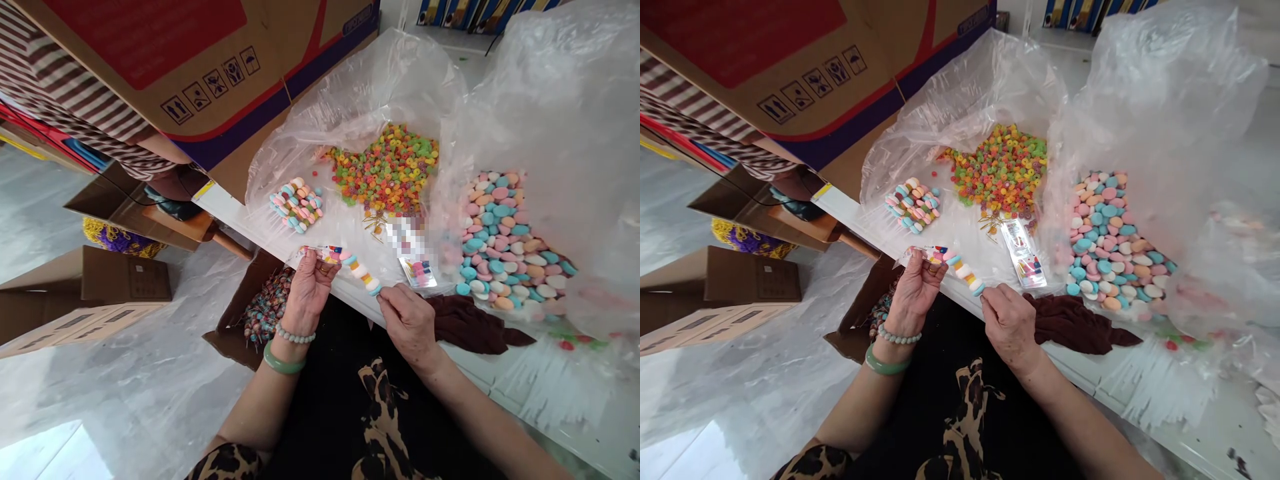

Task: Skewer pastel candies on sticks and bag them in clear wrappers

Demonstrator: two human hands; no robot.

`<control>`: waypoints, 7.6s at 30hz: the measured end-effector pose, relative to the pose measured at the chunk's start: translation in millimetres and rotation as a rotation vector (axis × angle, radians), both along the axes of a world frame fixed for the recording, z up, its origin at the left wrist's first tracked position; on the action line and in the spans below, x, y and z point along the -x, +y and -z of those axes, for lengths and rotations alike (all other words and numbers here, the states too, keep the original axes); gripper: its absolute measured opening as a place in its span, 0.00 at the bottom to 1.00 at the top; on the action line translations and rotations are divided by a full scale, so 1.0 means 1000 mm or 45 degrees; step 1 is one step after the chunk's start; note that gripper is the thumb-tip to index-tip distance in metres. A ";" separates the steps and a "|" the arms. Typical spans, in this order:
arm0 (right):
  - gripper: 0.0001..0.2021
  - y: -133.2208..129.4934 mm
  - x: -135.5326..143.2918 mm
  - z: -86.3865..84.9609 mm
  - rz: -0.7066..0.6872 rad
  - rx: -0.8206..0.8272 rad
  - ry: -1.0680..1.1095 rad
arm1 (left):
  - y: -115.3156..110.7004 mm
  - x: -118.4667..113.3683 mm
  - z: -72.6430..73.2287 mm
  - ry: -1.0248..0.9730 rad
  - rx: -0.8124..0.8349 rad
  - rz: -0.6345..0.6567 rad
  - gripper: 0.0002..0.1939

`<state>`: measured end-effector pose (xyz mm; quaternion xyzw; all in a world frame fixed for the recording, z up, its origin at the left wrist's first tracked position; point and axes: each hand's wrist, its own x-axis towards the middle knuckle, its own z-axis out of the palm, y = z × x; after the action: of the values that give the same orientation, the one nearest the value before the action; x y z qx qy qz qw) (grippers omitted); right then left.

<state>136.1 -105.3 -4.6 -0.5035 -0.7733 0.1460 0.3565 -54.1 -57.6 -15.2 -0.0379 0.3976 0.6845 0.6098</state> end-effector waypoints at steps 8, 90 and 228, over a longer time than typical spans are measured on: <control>0.09 -0.006 -0.001 -0.003 -0.053 -0.100 -0.158 | -0.002 0.005 0.010 0.253 -0.223 -0.076 0.13; 0.07 0.014 -0.029 -0.011 0.117 0.995 1.281 | -0.010 -0.021 0.004 0.157 -0.030 0.128 0.09; 0.09 0.009 0.002 0.030 0.031 0.856 0.731 | -0.032 -0.048 0.006 0.411 -0.073 0.659 0.17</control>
<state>134.5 -96.2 -34.9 -0.5395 -0.5465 0.5193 0.3750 -6.6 -89.2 -20.8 0.1913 0.4663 0.5146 0.6937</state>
